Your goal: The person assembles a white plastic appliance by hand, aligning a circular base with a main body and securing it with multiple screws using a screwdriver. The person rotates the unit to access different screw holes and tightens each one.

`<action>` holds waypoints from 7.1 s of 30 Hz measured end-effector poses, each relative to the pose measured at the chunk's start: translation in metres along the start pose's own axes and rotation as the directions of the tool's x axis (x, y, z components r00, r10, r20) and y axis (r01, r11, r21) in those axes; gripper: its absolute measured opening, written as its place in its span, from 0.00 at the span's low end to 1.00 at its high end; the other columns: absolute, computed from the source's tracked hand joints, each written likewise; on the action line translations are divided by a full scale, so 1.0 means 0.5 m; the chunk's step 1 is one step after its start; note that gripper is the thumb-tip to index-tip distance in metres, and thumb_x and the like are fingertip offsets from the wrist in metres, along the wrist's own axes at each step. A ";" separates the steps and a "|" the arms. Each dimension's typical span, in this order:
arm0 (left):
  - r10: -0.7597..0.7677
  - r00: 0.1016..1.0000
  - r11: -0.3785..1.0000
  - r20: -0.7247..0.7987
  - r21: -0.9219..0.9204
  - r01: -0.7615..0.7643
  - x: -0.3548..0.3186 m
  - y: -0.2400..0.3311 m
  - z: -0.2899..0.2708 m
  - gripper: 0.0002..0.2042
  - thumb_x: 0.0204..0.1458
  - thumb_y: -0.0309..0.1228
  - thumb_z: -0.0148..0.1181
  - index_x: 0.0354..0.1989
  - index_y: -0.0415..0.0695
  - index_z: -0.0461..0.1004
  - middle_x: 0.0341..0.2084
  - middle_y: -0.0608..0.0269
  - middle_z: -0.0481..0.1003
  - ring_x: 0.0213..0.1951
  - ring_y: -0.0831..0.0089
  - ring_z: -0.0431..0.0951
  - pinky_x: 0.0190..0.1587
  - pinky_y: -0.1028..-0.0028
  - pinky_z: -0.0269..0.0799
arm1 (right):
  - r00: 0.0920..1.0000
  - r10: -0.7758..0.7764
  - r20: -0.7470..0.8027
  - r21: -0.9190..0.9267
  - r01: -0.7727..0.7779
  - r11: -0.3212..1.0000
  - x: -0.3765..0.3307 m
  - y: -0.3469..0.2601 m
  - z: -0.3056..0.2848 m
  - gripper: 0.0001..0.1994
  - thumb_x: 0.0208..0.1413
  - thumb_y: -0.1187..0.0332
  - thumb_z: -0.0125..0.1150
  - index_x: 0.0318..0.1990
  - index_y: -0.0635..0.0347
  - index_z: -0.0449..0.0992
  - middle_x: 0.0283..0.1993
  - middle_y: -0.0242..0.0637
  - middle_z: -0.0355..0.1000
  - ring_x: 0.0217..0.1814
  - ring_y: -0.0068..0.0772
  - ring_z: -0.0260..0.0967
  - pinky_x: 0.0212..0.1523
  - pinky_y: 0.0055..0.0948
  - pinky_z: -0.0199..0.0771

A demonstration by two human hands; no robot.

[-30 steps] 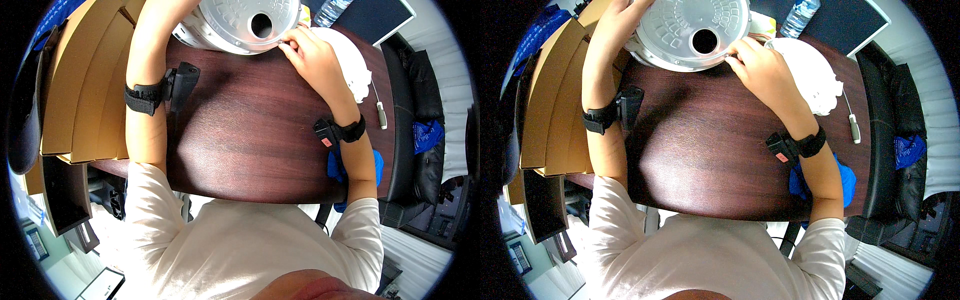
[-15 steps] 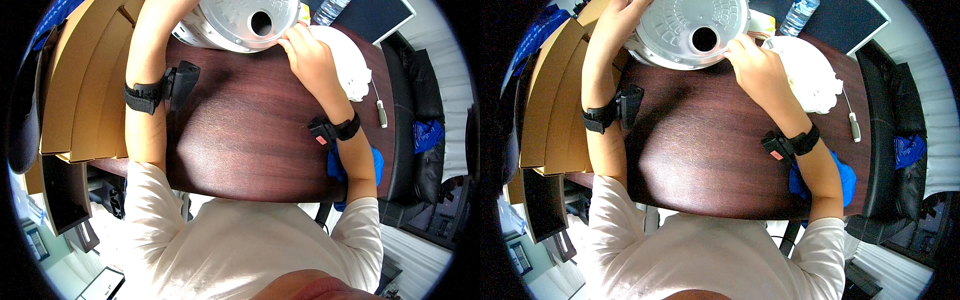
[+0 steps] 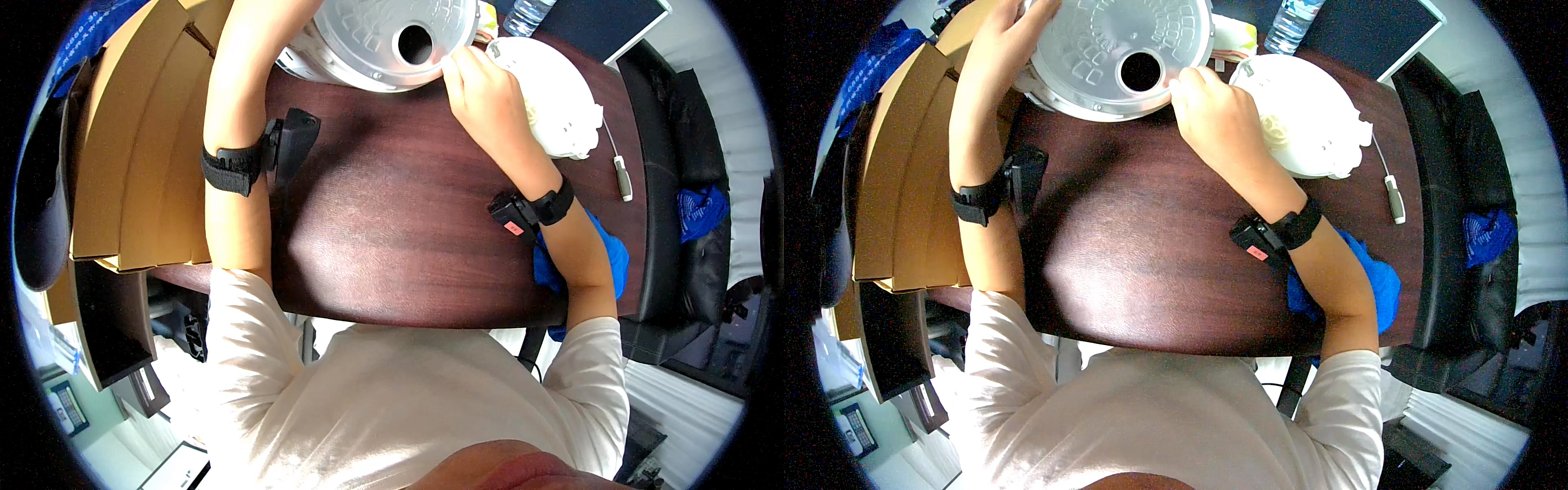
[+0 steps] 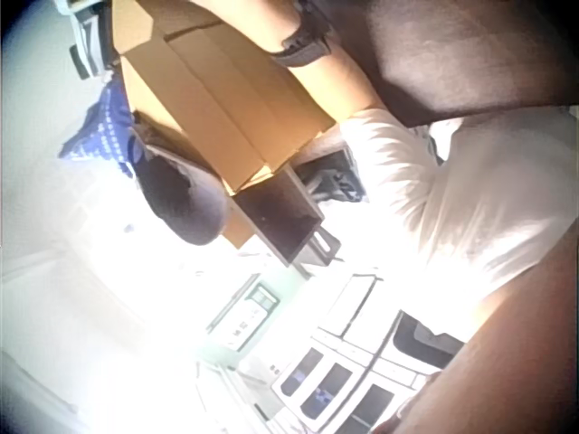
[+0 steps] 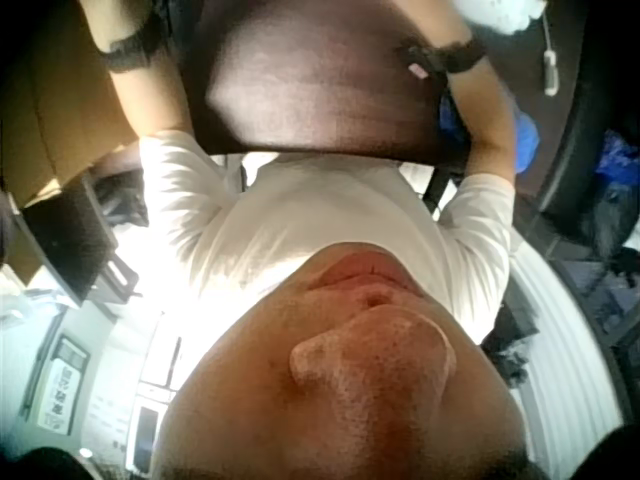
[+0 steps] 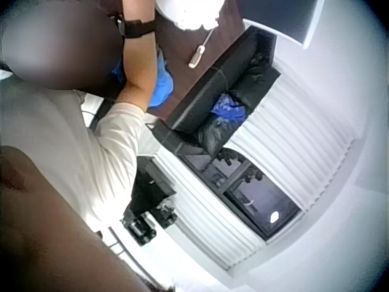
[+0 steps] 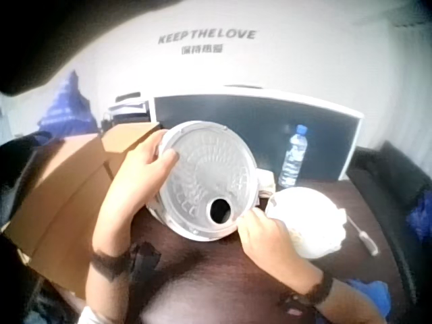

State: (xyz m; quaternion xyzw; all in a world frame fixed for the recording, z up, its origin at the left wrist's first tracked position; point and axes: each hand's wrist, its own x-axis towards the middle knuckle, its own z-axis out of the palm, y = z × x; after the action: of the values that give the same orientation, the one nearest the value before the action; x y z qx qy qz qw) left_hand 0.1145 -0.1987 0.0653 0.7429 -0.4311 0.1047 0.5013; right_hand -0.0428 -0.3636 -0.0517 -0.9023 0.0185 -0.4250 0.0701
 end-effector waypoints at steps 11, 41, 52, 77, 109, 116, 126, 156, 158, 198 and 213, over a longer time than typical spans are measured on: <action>-0.061 0.998 0.997 0.001 -0.053 0.061 0.010 -0.015 -0.010 0.19 0.54 0.29 0.53 0.54 0.36 0.71 0.41 0.53 0.78 0.46 0.67 0.76 0.52 0.71 0.70 | 0.972 0.233 0.020 0.207 -0.232 0.950 0.073 0.051 -0.212 0.14 0.63 0.61 0.57 0.33 0.64 0.75 0.18 0.36 0.63 0.20 0.22 0.57 0.22 0.25 0.58; -0.022 0.999 0.999 0.031 0.025 0.022 0.021 -0.058 -0.011 0.27 0.54 0.47 0.59 0.60 0.47 0.71 0.47 0.49 0.78 0.50 0.61 0.79 0.53 0.68 0.72 | 0.565 0.736 0.372 -0.633 -0.425 0.647 -0.381 0.427 -0.461 0.15 0.57 0.64 0.61 0.43 0.69 0.72 0.44 0.58 0.72 0.48 0.60 0.71 0.48 0.46 0.72; 0.046 0.998 0.996 -0.039 -0.075 -0.049 0.006 -0.017 -0.002 0.27 0.51 0.32 0.61 0.58 0.30 0.68 0.47 0.38 0.76 0.50 0.57 0.79 0.53 0.68 0.73 | 0.845 0.494 0.204 -0.203 -0.457 0.866 -0.154 0.143 -0.539 0.07 0.59 0.70 0.57 0.43 0.62 0.71 0.29 0.30 0.67 0.28 0.18 0.63 0.29 0.22 0.64; 0.109 0.989 0.994 -0.096 -0.002 -0.110 -0.005 0.000 0.014 0.24 0.51 0.33 0.61 0.55 0.30 0.70 0.47 0.36 0.75 0.51 0.48 0.77 0.55 0.63 0.72 | 0.803 0.156 0.575 0.086 -0.248 0.965 -0.010 -0.106 -0.302 0.12 0.58 0.69 0.60 0.45 0.68 0.76 0.38 0.52 0.78 0.38 0.50 0.78 0.39 0.36 0.77; 0.008 1.000 0.980 -0.012 0.198 -0.006 -0.007 -0.017 -0.010 0.36 0.52 0.38 0.62 0.65 0.30 0.57 0.61 0.32 0.63 0.64 0.44 0.63 0.65 0.62 0.59 | 0.627 0.237 0.742 0.058 -0.412 0.909 0.132 -0.117 -0.344 0.12 0.62 0.65 0.55 0.38 0.67 0.77 0.30 0.47 0.74 0.31 0.35 0.71 0.39 0.31 0.71; 0.263 0.937 0.963 -0.231 0.126 -0.239 -0.056 -0.028 0.014 0.25 0.51 0.27 0.61 0.59 0.35 0.67 0.54 0.40 0.70 0.58 0.49 0.70 0.60 0.62 0.66 | 0.710 0.129 0.692 0.084 -0.256 0.963 0.154 -0.100 -0.334 0.12 0.60 0.63 0.57 0.39 0.65 0.77 0.31 0.45 0.74 0.33 0.37 0.72 0.35 0.32 0.71; 0.206 0.913 0.978 -0.352 0.052 -0.200 -0.062 0.011 0.037 0.18 0.53 0.24 0.57 0.53 0.33 0.72 0.44 0.43 0.77 0.46 0.53 0.80 0.49 0.66 0.75 | 0.873 -0.189 0.450 0.036 0.193 0.980 0.075 -0.121 -0.328 0.17 0.46 0.70 0.67 0.41 0.60 0.67 0.30 0.47 0.72 0.35 0.53 0.73 0.35 0.43 0.72; 0.272 0.887 0.959 -0.373 0.185 -0.216 -0.026 -0.007 0.062 0.16 0.53 0.27 0.56 0.50 0.36 0.75 0.43 0.43 0.77 0.46 0.48 0.77 0.50 0.61 0.74 | 0.375 0.370 0.850 0.181 -0.868 0.462 0.045 -0.111 -0.293 0.10 0.65 0.63 0.54 0.37 0.61 0.70 0.23 0.31 0.68 0.16 0.20 0.64 0.13 0.21 0.57; 0.290 0.878 0.954 -0.381 0.185 -0.235 -0.023 -0.015 0.059 0.16 0.53 0.27 0.56 0.50 0.36 0.75 0.42 0.44 0.77 0.44 0.49 0.78 0.48 0.61 0.75 | 0.689 0.261 0.676 0.208 -0.518 0.830 0.023 -0.092 -0.287 0.08 0.63 0.66 0.56 0.39 0.62 0.70 0.26 0.35 0.70 0.20 0.24 0.67 0.19 0.25 0.62; 0.456 0.664 0.856 0.593 -0.087 -0.510 -0.002 0.130 0.053 0.24 0.50 0.27 0.58 0.58 0.35 0.70 0.41 0.43 0.78 0.39 0.58 0.81 0.49 0.66 0.76 | 0.819 0.112 0.562 0.004 -0.138 0.990 -0.131 -0.086 -0.366 0.16 0.54 0.67 0.66 0.49 0.59 0.74 0.41 0.41 0.72 0.33 0.39 0.76 0.31 0.30 0.75; 0.458 0.718 0.854 0.524 -0.035 -0.519 -0.064 0.089 -0.032 0.46 0.42 0.51 0.71 0.65 0.35 0.60 0.60 0.31 0.63 0.64 0.42 0.63 0.65 0.59 0.60 | 0.844 0.199 0.498 0.000 -0.230 0.973 -0.149 -0.050 -0.377 0.14 0.52 0.72 0.66 0.45 0.63 0.74 0.40 0.45 0.73 0.37 0.46 0.76 0.36 0.34 0.75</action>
State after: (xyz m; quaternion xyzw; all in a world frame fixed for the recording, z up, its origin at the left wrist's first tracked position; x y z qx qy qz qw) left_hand 0.0662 -0.1738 0.0831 0.6300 -0.7228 0.0556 0.2786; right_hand -0.2360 -0.3526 0.0136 -0.9706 0.0879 -0.1698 0.1464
